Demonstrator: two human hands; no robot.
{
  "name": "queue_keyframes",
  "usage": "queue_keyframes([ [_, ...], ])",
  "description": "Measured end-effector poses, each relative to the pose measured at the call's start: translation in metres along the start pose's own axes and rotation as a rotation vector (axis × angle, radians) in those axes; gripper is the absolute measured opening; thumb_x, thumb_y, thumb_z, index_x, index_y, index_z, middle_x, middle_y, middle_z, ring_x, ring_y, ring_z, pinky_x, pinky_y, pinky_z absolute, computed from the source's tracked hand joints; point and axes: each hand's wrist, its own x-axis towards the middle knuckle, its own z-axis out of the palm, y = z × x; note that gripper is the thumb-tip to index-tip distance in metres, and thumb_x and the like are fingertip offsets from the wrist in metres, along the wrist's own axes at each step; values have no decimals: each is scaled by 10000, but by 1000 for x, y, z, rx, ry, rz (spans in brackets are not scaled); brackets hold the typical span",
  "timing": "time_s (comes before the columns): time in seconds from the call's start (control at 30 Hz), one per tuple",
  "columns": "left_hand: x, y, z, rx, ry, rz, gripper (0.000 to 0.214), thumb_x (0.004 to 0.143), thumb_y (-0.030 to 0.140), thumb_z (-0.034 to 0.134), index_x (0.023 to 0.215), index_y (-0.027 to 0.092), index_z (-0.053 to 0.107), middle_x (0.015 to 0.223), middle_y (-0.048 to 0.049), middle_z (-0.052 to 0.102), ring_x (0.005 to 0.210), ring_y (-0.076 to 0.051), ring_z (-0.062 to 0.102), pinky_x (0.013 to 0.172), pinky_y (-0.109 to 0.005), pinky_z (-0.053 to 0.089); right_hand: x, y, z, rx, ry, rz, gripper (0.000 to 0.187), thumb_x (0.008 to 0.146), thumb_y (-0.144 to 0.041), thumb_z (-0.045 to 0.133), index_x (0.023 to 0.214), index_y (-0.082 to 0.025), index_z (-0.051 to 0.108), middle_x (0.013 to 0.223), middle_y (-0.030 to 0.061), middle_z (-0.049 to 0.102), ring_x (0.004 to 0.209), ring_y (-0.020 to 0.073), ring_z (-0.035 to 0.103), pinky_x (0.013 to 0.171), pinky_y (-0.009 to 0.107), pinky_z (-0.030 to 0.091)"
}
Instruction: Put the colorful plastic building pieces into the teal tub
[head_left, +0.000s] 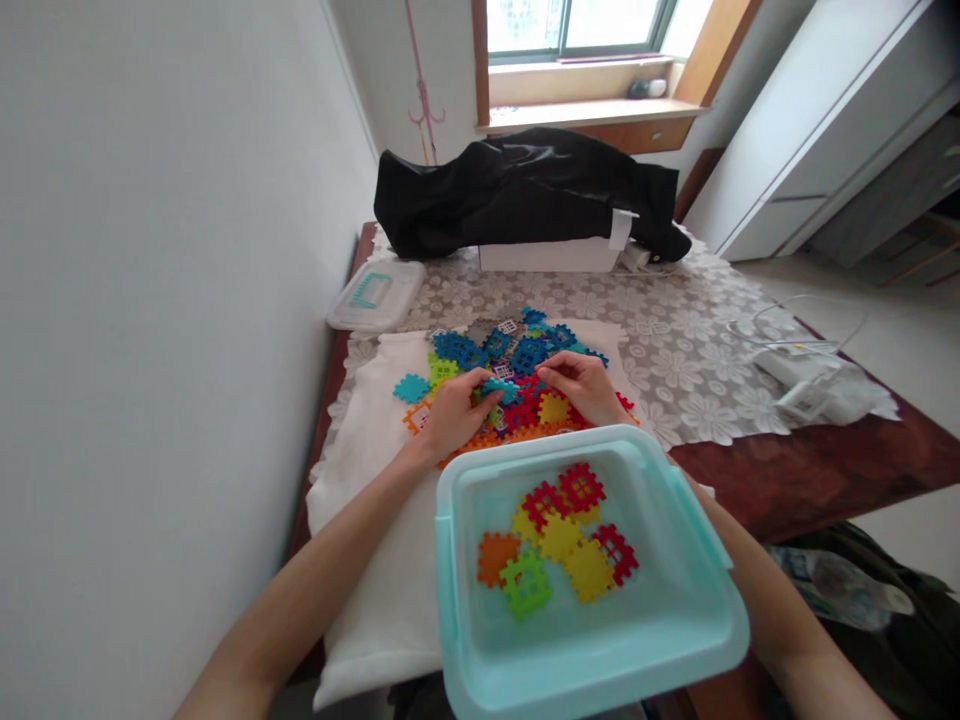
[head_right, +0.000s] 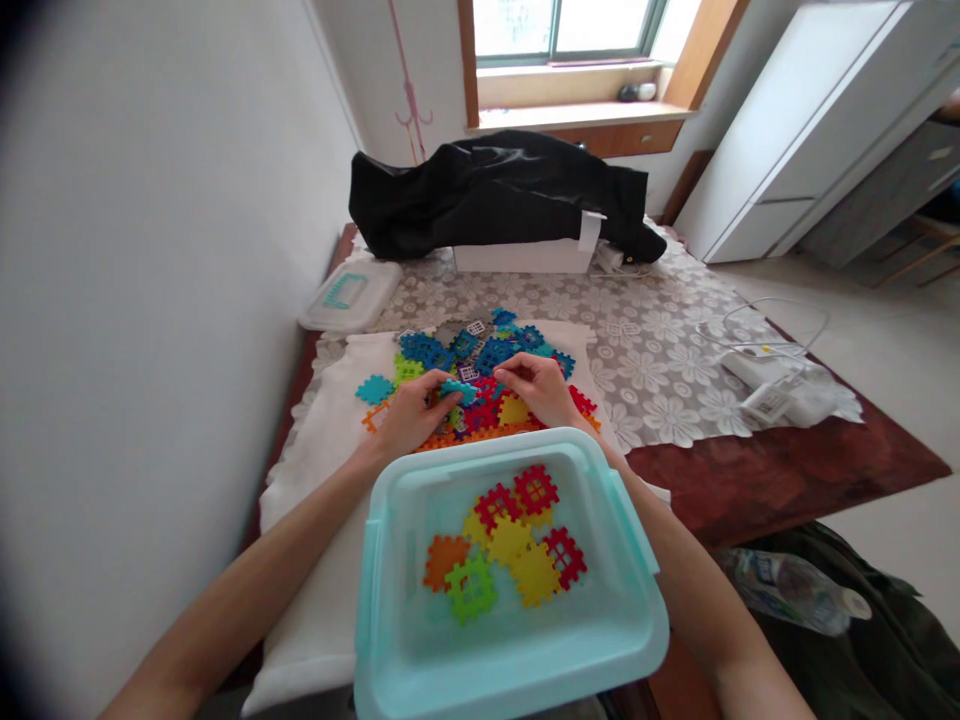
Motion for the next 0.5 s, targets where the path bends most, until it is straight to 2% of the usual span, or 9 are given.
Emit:
queue_keyframes([
  [0.1,0,-1,0,-10,10,-8,146,955,345,703,1016,212,701,858,10,725,734,-143,606,732,-265,462,0,1,0,18,-16,11,370,785,-569,841,854,-211,772,794,33,751,688,173,636,649,312,515],
  [0.23,0,0,0,-30,28,-31,165,965,362,691,1037,214,695,834,19,712,712,-135,595,700,-256,441,-1,-4,-1,22,41,-13,381,812,-579,825,847,-208,746,761,22,728,684,166,631,657,309,508],
  [0.37,0,2,-1,-59,25,-54,190,958,371,702,1056,209,692,826,11,727,726,-144,621,686,-256,437,-3,-16,-5,187,81,20,400,793,-584,856,848,-214,714,729,11,705,674,161,624,654,298,510],
  [0.43,-1,4,-2,-47,2,-63,198,951,389,712,1029,207,700,792,14,719,703,-143,608,666,-257,419,-5,-22,-8,363,7,55,398,782,-571,878,846,-222,700,733,4,692,657,147,603,635,283,490],
  [0.5,-1,6,-2,-40,-22,-71,215,953,416,709,994,205,710,753,19,703,673,-138,585,646,-256,398,-8,-26,-9,540,-145,66,397,775,-559,893,814,-227,680,718,0,671,652,146,588,625,279,475],
])
